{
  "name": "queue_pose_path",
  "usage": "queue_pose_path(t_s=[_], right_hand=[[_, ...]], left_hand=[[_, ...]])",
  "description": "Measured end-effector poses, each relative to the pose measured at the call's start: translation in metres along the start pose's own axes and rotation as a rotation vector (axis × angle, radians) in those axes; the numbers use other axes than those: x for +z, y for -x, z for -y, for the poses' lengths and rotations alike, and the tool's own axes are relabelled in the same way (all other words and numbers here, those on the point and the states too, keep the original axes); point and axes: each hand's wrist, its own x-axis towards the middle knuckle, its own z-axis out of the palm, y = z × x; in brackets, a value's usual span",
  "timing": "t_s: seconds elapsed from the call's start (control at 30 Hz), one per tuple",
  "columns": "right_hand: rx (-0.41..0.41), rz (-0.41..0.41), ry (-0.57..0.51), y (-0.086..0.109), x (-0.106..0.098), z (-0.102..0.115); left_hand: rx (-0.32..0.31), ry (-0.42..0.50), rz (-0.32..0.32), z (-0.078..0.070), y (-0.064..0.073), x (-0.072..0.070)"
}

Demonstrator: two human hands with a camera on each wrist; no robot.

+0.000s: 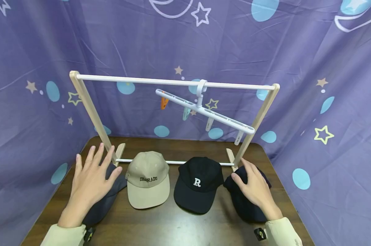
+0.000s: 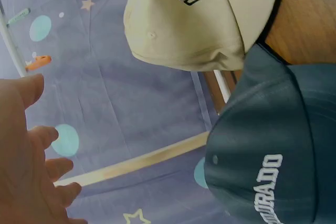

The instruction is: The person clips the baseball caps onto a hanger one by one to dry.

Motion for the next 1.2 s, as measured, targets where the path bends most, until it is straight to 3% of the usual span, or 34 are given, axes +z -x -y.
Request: queue_pose_path(t_s=[0.27,0.57,0.87,1.2], right_hand=[[0.017,0.035,-0.031,-0.014,-0.003,-0.001],[-0.003,0.061,-0.079,-0.029,-0.001,-0.001],[-0.031,0.025,-0.141,-0.04,0.01,-0.001],[-0.003,0.089,-0.229,-0.05,0.016,-0.001]], left_hand=[[0.084,0.11,-0.03,-0.015,-0.016,0.004],[0.129,0.214,-0.049,-0.032,-0.033,0.008],[0.142,0.353,0.008,-0.055,-0.055,0.017],[0.141,0.495,0.112,-0.083,-0.075,0.033]])
